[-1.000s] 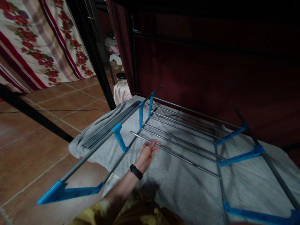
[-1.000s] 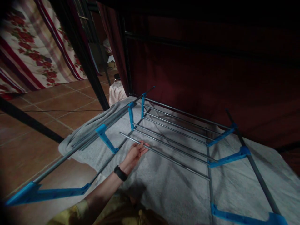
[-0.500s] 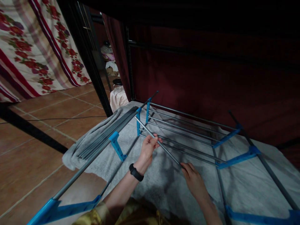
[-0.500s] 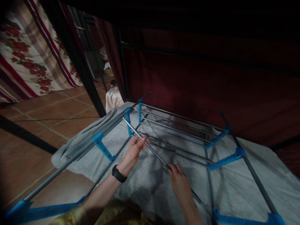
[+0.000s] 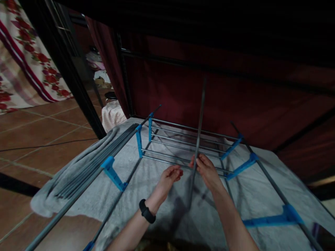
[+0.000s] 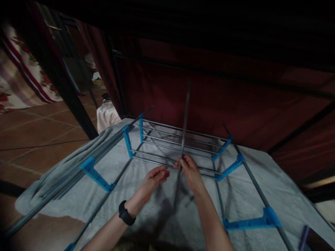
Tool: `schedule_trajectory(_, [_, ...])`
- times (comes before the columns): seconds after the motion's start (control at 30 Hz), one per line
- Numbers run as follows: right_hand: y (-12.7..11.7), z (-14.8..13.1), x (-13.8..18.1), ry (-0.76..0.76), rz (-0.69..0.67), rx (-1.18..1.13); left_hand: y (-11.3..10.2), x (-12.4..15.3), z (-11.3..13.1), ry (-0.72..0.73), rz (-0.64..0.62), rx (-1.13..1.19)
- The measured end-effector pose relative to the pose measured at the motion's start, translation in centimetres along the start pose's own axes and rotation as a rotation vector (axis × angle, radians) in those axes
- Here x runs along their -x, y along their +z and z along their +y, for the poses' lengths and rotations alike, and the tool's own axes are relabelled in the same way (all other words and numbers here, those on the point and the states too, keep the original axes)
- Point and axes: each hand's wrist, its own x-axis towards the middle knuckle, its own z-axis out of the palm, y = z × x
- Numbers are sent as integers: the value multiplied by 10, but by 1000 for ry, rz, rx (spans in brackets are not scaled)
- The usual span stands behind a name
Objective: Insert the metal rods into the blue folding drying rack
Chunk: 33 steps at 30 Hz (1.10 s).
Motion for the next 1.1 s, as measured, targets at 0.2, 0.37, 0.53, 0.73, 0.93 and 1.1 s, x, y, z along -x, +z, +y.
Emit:
schedule_trajectory(0.2, [27,4,-26,36,39,-353,3,22,-14,-56,-169,-51])
schedule_trajectory(0.37, [35,19,-26,89,39,-378,-5,25,-20,-18,-133,-100])
schedule_trajectory(0.53, [40,18,-25,104,63,-379,-4,25,-29,3,-43,-105])
schedule_trajectory(0.73, [44,16,-13,149,29,-379,6,28,-34,33,7,-134])
schedule_trajectory(0.93, [46,24,-2,181,-19,-357,11,27,-38,70,55,-84])
schedule_trajectory(1.1, [47,34,8,184,-50,-343,11,23,-45,90,74,-76])
